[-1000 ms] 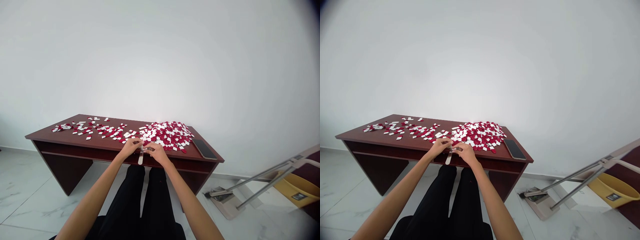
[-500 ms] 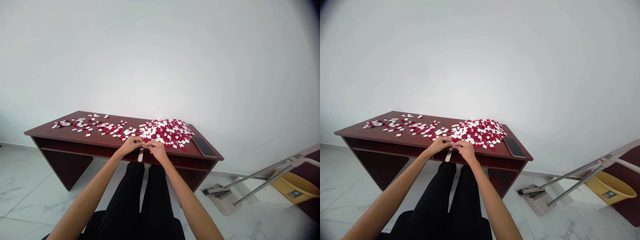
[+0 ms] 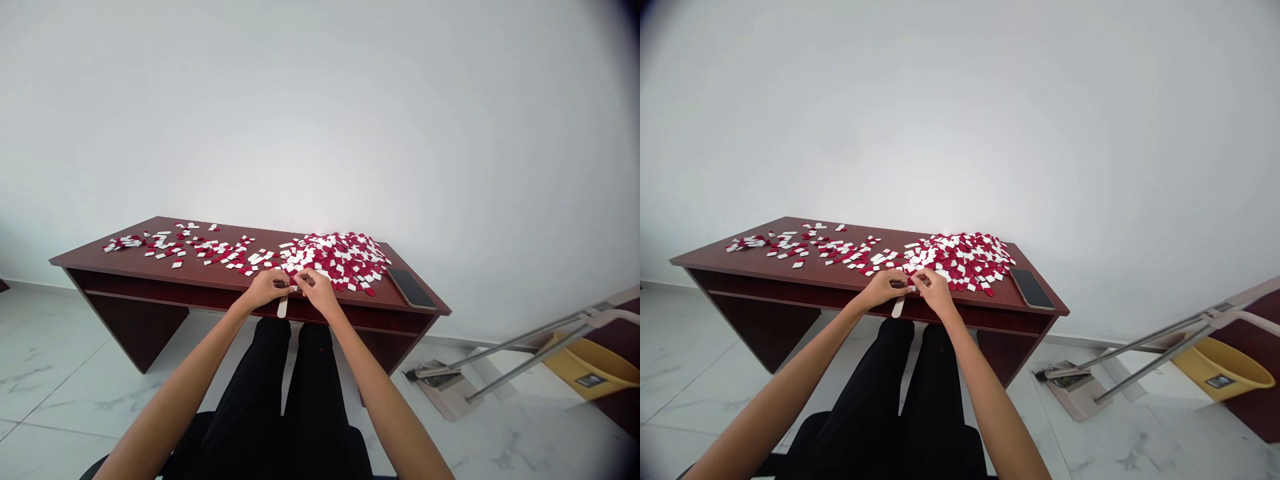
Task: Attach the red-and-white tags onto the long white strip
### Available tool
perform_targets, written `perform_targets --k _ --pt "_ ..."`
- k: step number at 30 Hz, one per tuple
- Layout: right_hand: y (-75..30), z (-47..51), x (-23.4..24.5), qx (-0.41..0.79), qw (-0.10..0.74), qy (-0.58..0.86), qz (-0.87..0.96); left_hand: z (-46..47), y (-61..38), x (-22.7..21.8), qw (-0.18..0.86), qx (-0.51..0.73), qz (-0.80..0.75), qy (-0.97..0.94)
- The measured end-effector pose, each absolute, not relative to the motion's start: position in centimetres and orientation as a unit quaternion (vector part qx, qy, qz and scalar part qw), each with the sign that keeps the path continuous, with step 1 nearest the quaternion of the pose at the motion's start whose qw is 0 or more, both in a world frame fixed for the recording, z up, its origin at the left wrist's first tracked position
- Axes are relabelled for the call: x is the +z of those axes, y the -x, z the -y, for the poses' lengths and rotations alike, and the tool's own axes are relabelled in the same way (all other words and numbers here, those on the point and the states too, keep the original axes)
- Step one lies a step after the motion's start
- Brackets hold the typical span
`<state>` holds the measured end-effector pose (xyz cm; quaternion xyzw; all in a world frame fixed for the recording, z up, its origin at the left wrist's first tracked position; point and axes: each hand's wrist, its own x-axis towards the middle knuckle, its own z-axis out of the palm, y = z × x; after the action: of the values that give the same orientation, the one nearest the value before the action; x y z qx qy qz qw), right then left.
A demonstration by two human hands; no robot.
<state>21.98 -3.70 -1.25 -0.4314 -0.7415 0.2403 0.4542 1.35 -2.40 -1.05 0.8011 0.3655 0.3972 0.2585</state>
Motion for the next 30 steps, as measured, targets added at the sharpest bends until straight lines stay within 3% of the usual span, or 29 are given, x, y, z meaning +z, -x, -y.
perform_targets --k 10,30 --pt "-22.90 3.19 -1.43 0.244 0.400 0.421 0.777 2.52 -1.25 -0.31 0.295 0.409 -0.369 -0.781" --pt "-23.01 3.41 -1.04 0.277 0.426 0.410 0.758 2.57 -1.51 -0.77 0.275 0.427 -0.365 -0.780"
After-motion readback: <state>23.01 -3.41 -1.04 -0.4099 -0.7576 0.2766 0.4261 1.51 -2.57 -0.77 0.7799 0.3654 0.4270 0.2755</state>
